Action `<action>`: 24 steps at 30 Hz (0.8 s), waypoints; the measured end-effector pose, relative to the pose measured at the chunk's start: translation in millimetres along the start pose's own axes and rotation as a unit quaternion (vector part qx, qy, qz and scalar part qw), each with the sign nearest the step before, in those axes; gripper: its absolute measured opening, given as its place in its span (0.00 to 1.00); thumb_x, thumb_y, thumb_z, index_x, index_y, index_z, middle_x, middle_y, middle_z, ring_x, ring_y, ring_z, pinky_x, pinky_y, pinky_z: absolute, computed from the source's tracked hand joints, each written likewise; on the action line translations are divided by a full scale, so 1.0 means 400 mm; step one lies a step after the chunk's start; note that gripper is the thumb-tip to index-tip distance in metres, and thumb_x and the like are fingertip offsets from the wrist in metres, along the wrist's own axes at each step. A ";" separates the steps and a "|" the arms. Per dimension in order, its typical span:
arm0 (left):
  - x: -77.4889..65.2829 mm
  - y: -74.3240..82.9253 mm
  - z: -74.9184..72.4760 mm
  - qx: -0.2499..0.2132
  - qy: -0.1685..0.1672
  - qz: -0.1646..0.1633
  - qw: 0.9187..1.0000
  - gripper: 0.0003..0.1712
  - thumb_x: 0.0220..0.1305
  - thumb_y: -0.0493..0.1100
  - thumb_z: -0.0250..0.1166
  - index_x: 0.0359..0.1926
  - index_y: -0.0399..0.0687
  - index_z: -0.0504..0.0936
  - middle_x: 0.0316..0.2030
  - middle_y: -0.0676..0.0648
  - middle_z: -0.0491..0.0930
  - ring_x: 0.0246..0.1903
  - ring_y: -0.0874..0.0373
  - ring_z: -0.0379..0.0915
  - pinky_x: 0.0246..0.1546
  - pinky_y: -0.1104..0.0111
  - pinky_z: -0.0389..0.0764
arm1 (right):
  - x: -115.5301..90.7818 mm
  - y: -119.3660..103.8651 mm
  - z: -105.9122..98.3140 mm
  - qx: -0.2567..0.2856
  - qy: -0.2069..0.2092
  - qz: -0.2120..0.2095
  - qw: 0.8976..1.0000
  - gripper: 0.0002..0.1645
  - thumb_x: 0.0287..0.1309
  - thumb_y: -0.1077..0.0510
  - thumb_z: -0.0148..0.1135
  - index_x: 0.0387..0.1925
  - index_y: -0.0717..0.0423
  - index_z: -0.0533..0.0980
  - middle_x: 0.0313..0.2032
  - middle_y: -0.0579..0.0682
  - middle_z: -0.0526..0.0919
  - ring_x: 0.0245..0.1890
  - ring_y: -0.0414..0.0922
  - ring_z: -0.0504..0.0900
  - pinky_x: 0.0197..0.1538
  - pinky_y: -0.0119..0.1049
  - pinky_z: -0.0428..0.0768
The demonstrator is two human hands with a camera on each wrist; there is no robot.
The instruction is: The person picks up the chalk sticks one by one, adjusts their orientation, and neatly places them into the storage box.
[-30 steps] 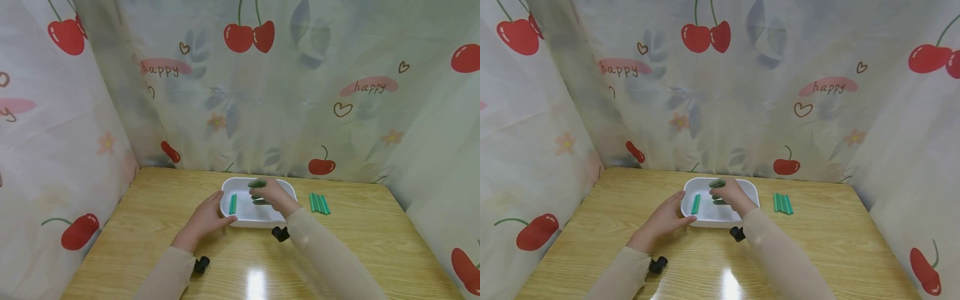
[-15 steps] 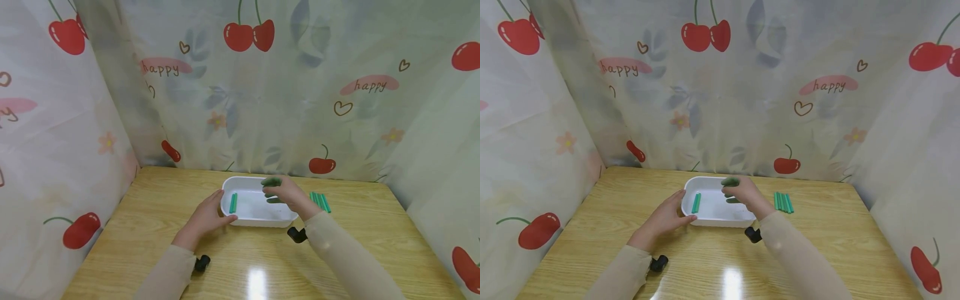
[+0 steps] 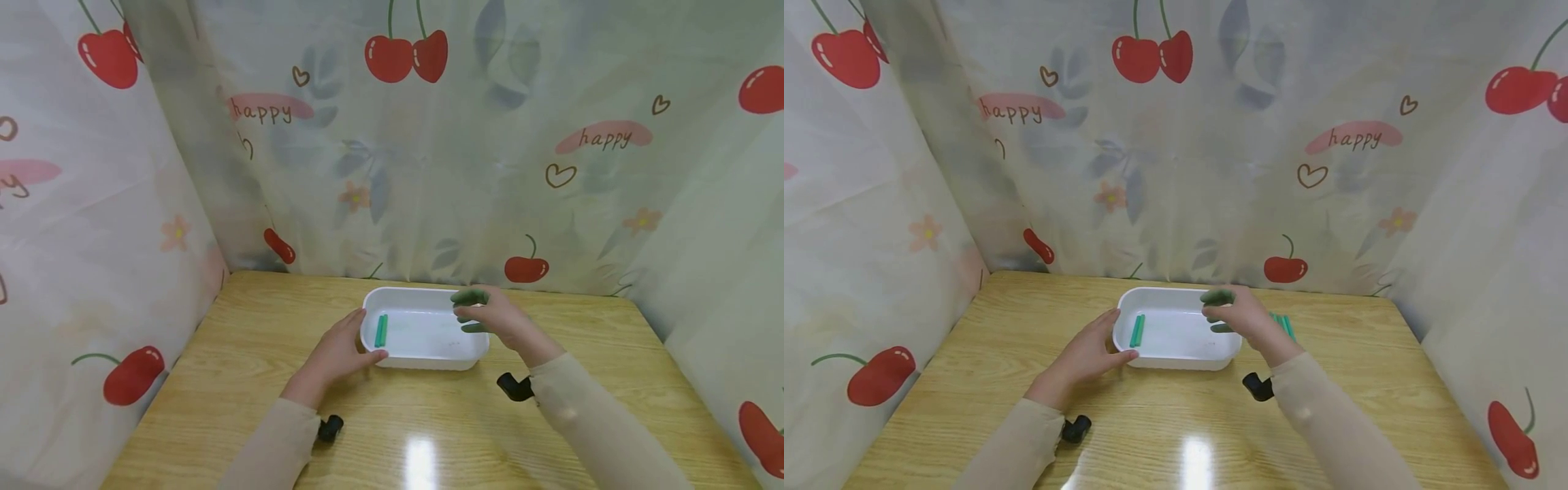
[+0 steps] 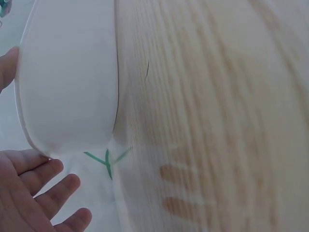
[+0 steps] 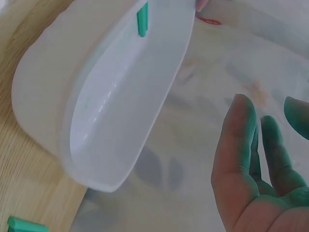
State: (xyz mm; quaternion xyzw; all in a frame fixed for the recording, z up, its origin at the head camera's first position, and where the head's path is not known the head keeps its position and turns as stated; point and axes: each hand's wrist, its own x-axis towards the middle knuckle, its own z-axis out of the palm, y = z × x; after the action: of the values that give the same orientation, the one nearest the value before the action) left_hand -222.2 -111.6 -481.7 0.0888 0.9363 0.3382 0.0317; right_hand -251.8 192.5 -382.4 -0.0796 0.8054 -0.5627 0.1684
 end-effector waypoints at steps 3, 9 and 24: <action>0.001 -0.001 0.000 -0.001 0.000 -0.001 1.000 0.60 0.55 0.65 0.73 0.79 0.46 0.53 0.77 0.46 0.53 0.75 0.45 0.49 0.72 0.48 0.58 | -0.015 -0.001 -0.017 -0.009 0.002 -0.002 1.000 0.23 0.67 0.63 0.62 0.60 0.71 0.72 0.56 0.67 0.75 0.54 0.61 0.79 0.50 0.43 0.84; 0.002 -0.001 0.000 -0.001 0.001 0.000 1.000 0.60 0.55 0.65 0.73 0.79 0.46 0.53 0.77 0.46 0.53 0.75 0.45 0.50 0.72 0.48 0.58 | -0.047 -0.002 -0.049 -0.039 0.001 -0.003 0.999 0.24 0.68 0.62 0.61 0.61 0.70 0.71 0.60 0.68 0.74 0.56 0.61 0.78 0.52 0.46 0.84; 0.001 0.001 -0.001 0.001 -0.003 -0.002 1.000 0.61 0.54 0.68 0.72 0.79 0.46 0.53 0.77 0.46 0.53 0.75 0.45 0.50 0.72 0.49 0.58 | -0.107 0.005 -0.154 -0.116 0.012 -0.018 0.993 0.29 0.69 0.56 0.62 0.63 0.71 0.70 0.57 0.66 0.77 0.53 0.55 0.79 0.51 0.46 0.83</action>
State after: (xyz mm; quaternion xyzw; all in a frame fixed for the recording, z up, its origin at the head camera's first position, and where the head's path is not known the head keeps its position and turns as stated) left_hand -222.5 -111.6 -481.3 0.0883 0.9367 0.3369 0.0352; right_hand -234.1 260.8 -357.4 -0.1067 0.8655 -0.4695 0.1381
